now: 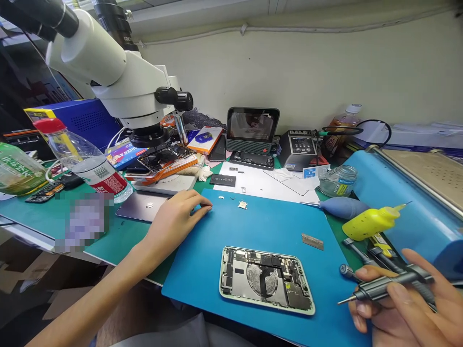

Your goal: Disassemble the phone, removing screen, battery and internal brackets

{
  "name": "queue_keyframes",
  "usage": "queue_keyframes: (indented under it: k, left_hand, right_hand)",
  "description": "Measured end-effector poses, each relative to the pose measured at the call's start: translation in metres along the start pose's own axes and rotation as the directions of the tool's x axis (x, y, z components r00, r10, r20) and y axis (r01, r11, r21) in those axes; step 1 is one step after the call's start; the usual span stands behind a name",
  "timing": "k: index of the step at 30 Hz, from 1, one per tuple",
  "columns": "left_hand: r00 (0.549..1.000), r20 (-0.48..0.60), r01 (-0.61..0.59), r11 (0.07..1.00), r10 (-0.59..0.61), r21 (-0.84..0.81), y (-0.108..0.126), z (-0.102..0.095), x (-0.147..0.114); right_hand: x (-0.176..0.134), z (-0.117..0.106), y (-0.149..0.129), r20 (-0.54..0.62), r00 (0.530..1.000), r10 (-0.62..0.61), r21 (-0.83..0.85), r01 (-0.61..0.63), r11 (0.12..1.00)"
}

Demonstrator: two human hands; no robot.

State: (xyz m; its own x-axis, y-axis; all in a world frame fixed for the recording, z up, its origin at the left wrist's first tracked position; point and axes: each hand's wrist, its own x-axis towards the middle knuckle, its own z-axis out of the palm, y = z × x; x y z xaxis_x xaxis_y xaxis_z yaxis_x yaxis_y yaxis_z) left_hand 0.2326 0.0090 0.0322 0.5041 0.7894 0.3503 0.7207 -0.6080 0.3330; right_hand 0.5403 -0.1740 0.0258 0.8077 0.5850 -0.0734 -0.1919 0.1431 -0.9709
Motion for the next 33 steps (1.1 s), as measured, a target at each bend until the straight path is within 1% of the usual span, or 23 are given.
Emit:
queue_keyframes:
  k: [4, 8, 12, 15, 20, 23, 27, 30, 33]
  left_hand:
    - [0.995, 0.027, -0.096, 0.994, 0.095, 0.056, 0.018, 0.005, 0.018]
    - [0.97, 0.099, -0.234, 0.964, 0.222, 0.128, 0.037, 0.012, 0.041]
    - [0.948, 0.153, -0.306, 0.933, 0.28, 0.187, 0.046, 0.021, 0.053]
    - [0.945, 0.161, -0.316, 0.923, 0.285, 0.219, 0.046, 0.028, 0.056]
    - [0.953, 0.141, -0.296, 0.924, 0.269, 0.242, 0.045, 0.035, 0.056]
    - [0.957, 0.127, -0.284, 0.929, 0.26, 0.239, 0.045, 0.037, 0.055]
    - [0.961, 0.105, -0.273, 0.938, 0.255, 0.213, 0.045, 0.039, 0.056]
    - [0.964, 0.079, -0.265, 0.948, 0.255, 0.175, 0.046, 0.037, 0.057]
    - [0.971, 0.018, -0.24, 0.963, 0.239, 0.122, 0.045, 0.026, 0.054]
  right_hand:
    - [-0.002, -0.001, -0.002, 0.016, 1.0, -0.013, 0.003, 0.013, 1.0]
    - [-0.002, -0.003, -0.001, 0.015, 1.0, -0.018, 0.001, 0.018, 1.0]
    - [-0.002, -0.004, 0.001, 0.014, 1.0, -0.017, -0.011, 0.017, 1.0]
    - [-0.002, -0.006, 0.003, 0.013, 1.0, -0.008, -0.019, 0.008, 1.0]
    - [-0.001, -0.015, 0.01, 0.013, 1.0, -0.021, -0.008, 0.021, 1.0]
    - [-0.001, -0.017, 0.012, 0.021, 0.999, -0.026, -0.007, 0.026, 1.0]
    - [-0.001, -0.016, 0.012, 0.001, 1.0, -0.016, 0.0, 0.016, 1.0]
    - [-0.001, -0.016, 0.011, 0.003, 1.0, -0.015, -0.001, 0.015, 1.0]
    - [0.0, -0.018, 0.012, 0.016, 0.999, -0.038, 0.003, 0.038, 0.999]
